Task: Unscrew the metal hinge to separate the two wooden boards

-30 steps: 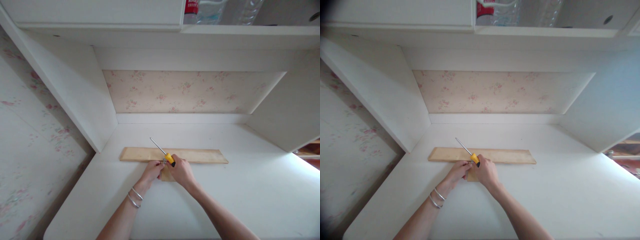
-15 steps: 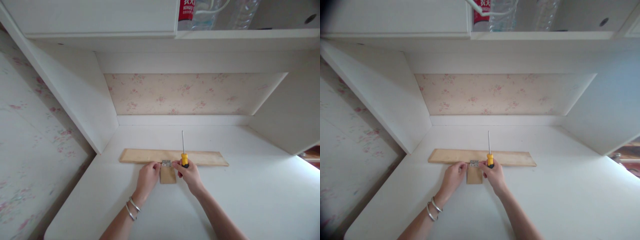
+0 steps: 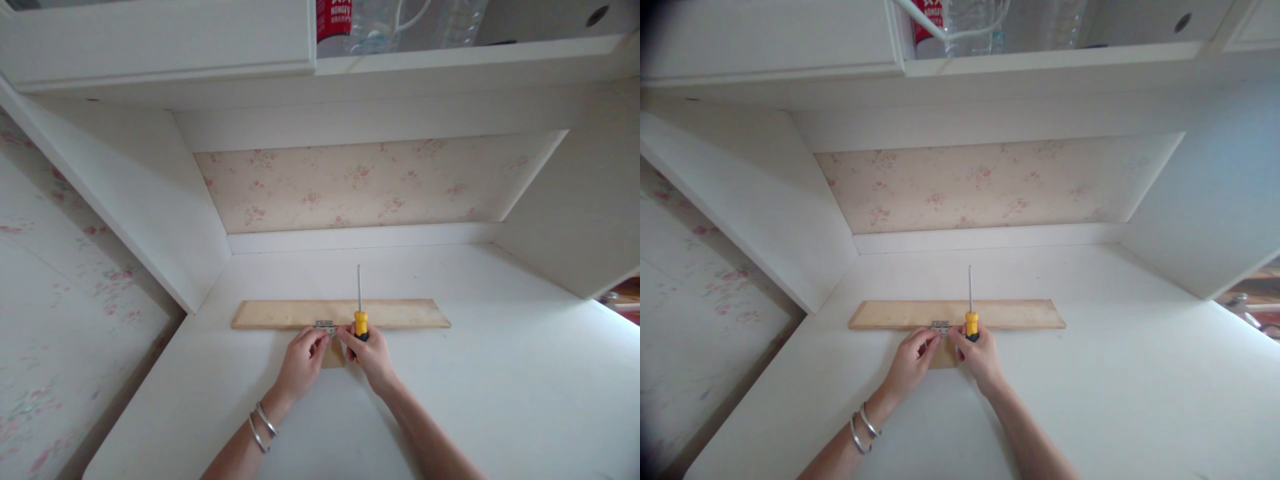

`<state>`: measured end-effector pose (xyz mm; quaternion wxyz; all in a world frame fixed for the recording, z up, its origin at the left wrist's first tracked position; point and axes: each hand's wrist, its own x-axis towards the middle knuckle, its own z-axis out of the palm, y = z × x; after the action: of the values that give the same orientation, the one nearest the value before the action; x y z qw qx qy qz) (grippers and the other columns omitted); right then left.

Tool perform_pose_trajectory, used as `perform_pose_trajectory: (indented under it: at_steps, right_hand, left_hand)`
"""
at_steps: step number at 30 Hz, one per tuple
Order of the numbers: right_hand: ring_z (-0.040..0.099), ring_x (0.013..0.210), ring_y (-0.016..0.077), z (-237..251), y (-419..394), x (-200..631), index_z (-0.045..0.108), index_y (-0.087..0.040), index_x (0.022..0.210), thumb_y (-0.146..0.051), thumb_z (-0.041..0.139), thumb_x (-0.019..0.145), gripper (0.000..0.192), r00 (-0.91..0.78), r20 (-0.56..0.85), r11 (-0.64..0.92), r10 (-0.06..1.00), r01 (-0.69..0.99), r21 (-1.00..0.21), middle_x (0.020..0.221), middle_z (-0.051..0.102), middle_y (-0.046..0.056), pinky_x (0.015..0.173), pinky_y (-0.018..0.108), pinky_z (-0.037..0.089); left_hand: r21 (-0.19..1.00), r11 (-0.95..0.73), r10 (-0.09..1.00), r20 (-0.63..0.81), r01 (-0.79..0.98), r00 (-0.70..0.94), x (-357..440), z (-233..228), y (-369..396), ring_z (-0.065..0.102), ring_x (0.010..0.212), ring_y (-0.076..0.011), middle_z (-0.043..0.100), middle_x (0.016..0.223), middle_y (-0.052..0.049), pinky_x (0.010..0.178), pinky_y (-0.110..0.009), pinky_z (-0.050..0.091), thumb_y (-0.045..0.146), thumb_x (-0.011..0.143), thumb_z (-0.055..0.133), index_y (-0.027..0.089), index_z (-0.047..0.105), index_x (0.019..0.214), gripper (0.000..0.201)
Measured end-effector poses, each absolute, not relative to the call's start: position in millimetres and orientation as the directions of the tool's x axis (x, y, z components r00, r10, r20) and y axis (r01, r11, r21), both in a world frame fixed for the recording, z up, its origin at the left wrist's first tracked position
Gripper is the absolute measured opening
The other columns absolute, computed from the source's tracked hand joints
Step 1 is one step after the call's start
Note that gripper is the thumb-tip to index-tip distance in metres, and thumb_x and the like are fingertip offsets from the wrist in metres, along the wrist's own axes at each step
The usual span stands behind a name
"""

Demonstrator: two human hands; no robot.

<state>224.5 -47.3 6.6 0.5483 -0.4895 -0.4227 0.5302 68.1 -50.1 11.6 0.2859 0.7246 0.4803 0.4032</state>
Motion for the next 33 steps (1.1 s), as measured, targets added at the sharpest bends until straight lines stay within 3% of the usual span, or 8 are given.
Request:
perform_pose_trajectory:
  at_steps: [6,12,17,21,25,30,33]
  right_hand:
    - [0.044,0.045,0.0079,0.1,-45.9,223.0,0.045,-0.019,0.065,-0.039,0.073,0.064,0.034,0.07,-0.044,-0.029,0.997,-0.2,-0.979,0.079,0.065,0.003,0.043,0.023,0.035]
    - [0.043,0.043,0.0103,2.3,-49.2,220.7,0.053,-0.018,0.068,-0.044,0.068,0.068,0.031,0.064,-0.003,0.004,0.998,-0.099,-0.995,0.049,0.051,-0.003,0.042,0.024,0.034]
    - [0.042,0.044,0.0078,5.3,-48.5,220.2,0.043,-0.019,0.064,-0.042,0.07,0.067,0.036,0.062,-0.03,-0.018,0.998,-0.178,-0.984,0.066,0.061,0.002,0.042,0.023,0.033]
    - [0.041,0.043,0.008,5.9,-48.2,221.5,0.042,-0.02,0.063,-0.041,0.07,0.068,0.036,0.056,-0.042,-0.03,0.998,-0.201,-0.979,0.058,0.056,-0.002,0.043,0.023,0.033]
    - [0.042,0.044,0.0072,7.1,-49.1,221.7,0.041,-0.019,0.063,-0.039,0.071,0.067,0.036,0.011,-0.047,-0.043,0.999,-0.224,-0.974,0.067,0.06,0.0,0.043,0.023,0.033]
    - [0.042,0.043,0.0077,6.0,-47.2,224.4,0.046,-0.019,0.072,-0.042,0.067,0.071,0.031,0.011,-0.064,-0.06,0.998,-0.226,-0.972,0.061,0.055,-0.003,0.042,0.022,0.032]
    - [0.04,0.041,0.0074,5.8,-46.4,228.4,0.046,-0.02,0.072,-0.043,0.065,0.072,0.03,0.048,-0.093,-0.08,0.995,-0.216,-0.973,0.054,0.049,-0.006,0.04,0.021,0.029]
  left_hand:
    - [0.811,-0.363,0.932,0.322,0.458,0.169,69.0,3.3,-51.0,0.054,0.07,-0.0135,0.06,0.082,-0.005,0.062,-0.023,0.042,0.035,0.087,0.049,0.017,0.064,0.09,0.024]
    - [0.842,-0.307,0.951,0.291,0.444,0.106,70.0,8.2,-56.4,0.052,0.066,-0.0124,0.058,0.076,-0.003,0.059,-0.022,0.041,0.036,0.087,0.051,0.016,0.064,0.089,0.024]
    - [0.837,-0.357,0.933,0.297,0.415,0.204,70.5,12.7,-57.8,0.054,0.075,-0.0139,0.061,0.083,-0.005,0.068,-0.024,0.042,0.033,0.089,0.046,0.018,0.067,0.093,0.026]
    - [0.836,-0.35,0.933,0.273,0.422,0.233,71.9,12.1,-56.9,0.054,0.071,-0.0138,0.062,0.083,-0.005,0.063,-0.023,0.042,0.034,0.088,0.048,0.018,0.067,0.091,0.025]
    - [0.798,-0.377,0.924,0.292,0.471,0.244,72.9,10.0,-59.1,0.053,0.068,-0.0138,0.061,0.076,-0.005,0.061,-0.024,0.04,0.034,0.088,0.047,0.017,0.066,0.082,0.026]
    - [0.762,-0.306,0.945,0.318,0.571,0.082,45.9,13.2,-41.4,0.056,0.069,-0.0144,0.064,0.078,-0.005,0.064,-0.024,0.042,0.039,0.088,0.044,0.016,0.066,0.084,0.031]
    - [0.644,-0.174,0.946,0.32,0.745,-0.055,5.0,21.8,-7.5,0.059,0.072,-0.017,0.067,0.08,-0.006,0.067,-0.026,0.042,0.044,0.086,0.044,0.016,0.067,0.083,0.036]
